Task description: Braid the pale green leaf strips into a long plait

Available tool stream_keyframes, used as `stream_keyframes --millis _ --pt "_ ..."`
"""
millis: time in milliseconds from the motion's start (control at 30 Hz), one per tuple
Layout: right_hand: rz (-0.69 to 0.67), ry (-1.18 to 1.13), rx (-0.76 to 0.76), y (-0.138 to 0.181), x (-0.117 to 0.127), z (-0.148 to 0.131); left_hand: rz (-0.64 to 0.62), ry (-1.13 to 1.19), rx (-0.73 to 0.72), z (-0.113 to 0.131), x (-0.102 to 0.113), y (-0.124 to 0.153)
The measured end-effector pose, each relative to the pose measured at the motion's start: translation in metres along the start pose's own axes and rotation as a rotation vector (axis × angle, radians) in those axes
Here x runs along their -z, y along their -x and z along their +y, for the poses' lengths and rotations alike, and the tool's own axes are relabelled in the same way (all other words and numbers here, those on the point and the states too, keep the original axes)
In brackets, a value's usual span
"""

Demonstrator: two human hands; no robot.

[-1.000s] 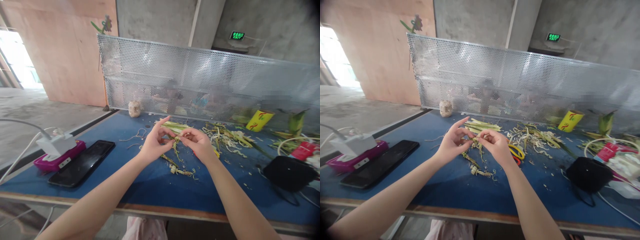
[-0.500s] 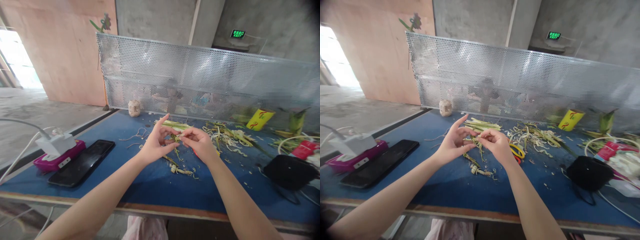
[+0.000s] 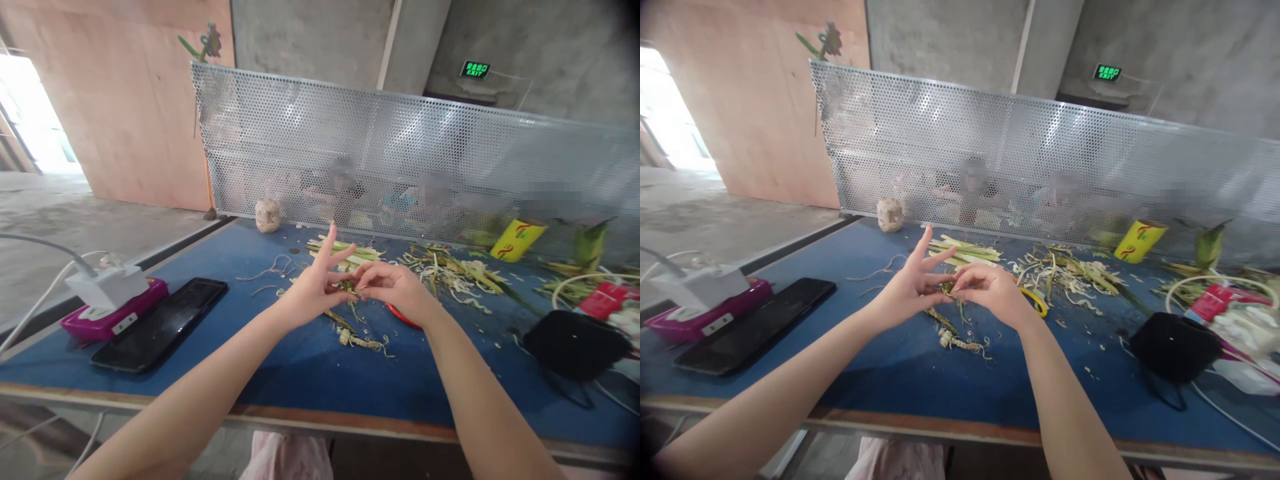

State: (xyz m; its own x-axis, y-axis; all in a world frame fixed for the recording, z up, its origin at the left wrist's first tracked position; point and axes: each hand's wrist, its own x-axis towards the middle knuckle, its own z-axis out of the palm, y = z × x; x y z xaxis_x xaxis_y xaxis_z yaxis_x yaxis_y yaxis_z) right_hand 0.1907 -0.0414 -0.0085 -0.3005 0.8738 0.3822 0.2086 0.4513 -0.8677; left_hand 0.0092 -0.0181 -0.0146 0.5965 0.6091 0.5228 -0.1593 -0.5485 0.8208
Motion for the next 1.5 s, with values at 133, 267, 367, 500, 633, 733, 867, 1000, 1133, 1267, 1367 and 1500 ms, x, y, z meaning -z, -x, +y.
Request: stream_keyframes --millis 133,267,367,500,633,733,867,1000,1133,1267,1367,1500 --pt "0.055 -0.115 0.018 -0.001 -0.005 0.000 0.164 -0.095 -0.081 -0.003 0.003 -0.002" --pt "0.174 -0.179 0.074 -0.003 -0.009 0.005 0.245 -0.162 -0.115 -0.004 0.002 -0.003" --pt "0.247 -0.198 0.084 -0.004 -0.013 0.007 0.268 -0.057 -0.113 -0.003 0.000 -0.004" --pt "0.321 -0.259 0.069 -0.004 -0.017 0.008 0.313 0.134 -0.089 -0.001 -0.004 -0.005" --pt "0.337 -0.348 0.031 -0.004 -0.021 0.007 0.350 0.228 -0.053 0.001 -0.005 -0.006" --pt "0.345 -0.366 0.017 -0.004 -0.023 0.007 0.357 0.271 -0.041 0.002 -0.005 -0.007" --pt "0.350 -0.331 0.043 -0.003 -0.022 0.005 0.335 0.314 -0.045 0.002 -0.006 -0.006" --pt "0.316 -0.248 0.093 -0.002 -0.020 0.001 0.316 0.322 -0.044 0.000 -0.006 -0.006" --pt "0.373 -0.190 0.112 -0.001 -0.022 -0.003 0.297 0.307 -0.054 -0.002 -0.006 -0.006" --pt "0.444 -0.168 0.114 -0.002 -0.028 -0.004 0.312 0.284 -0.058 -0.002 -0.006 -0.006" --pt "0.488 -0.158 0.142 -0.001 -0.032 -0.002 0.321 0.293 -0.046 -0.001 -0.006 -0.005" --pt "0.468 -0.061 0.234 0.000 -0.032 0.001 0.327 0.312 -0.035 -0.001 -0.006 -0.004"
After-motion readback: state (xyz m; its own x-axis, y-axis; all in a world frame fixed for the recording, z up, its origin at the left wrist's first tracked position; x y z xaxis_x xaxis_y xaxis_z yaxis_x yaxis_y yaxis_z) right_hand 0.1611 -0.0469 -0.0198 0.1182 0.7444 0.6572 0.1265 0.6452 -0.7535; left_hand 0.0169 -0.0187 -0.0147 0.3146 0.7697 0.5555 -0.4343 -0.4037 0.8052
